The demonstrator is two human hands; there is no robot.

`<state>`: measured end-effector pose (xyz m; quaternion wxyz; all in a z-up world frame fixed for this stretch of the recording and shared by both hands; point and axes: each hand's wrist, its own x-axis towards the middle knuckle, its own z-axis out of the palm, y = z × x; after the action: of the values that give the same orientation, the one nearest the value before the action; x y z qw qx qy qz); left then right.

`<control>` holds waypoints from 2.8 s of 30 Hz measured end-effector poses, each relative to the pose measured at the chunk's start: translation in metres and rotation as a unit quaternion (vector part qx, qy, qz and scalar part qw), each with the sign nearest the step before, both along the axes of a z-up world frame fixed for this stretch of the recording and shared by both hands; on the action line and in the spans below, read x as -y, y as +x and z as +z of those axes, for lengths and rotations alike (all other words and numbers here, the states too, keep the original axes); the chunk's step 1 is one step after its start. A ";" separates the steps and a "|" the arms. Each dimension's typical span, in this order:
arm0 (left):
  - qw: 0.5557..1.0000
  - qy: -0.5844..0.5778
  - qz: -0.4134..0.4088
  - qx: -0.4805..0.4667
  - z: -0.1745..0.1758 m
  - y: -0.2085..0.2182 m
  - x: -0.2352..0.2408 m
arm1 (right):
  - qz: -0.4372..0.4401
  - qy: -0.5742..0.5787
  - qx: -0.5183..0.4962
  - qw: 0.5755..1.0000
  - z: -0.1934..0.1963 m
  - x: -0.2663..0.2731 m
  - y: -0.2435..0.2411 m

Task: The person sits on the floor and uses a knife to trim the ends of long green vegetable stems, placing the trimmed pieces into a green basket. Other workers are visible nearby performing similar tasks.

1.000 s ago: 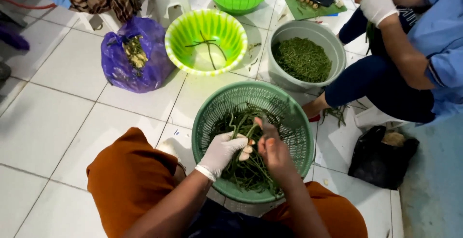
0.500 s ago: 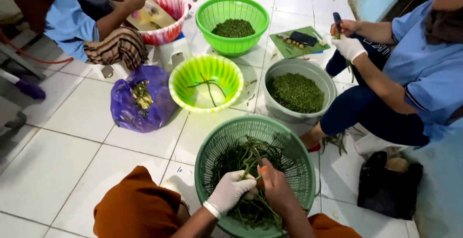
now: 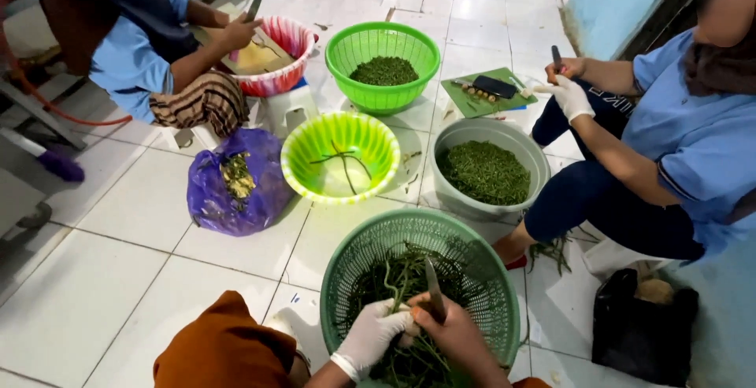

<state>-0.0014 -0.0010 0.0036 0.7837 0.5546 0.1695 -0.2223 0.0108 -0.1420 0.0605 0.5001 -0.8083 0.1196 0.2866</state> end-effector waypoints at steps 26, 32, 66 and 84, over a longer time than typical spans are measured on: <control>0.987 -0.132 0.040 0.083 0.016 0.016 -0.033 | -0.190 0.168 0.192 0.948 -0.039 0.033 -0.003; 0.978 -0.094 -0.025 0.185 0.040 0.002 -0.022 | -0.093 0.034 0.302 0.948 -0.035 0.036 0.002; 0.963 0.142 -0.110 0.201 0.021 -0.018 0.011 | -0.158 0.313 0.188 0.918 -0.019 0.025 -0.007; 0.970 0.167 -0.085 0.157 0.012 -0.003 0.016 | -0.110 0.265 0.210 0.935 -0.018 0.031 -0.003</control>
<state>-0.0048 -0.0171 0.0153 0.6748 0.7183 0.0312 -0.1663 0.0074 -0.1726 0.0425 0.7383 -0.6701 0.0194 0.0747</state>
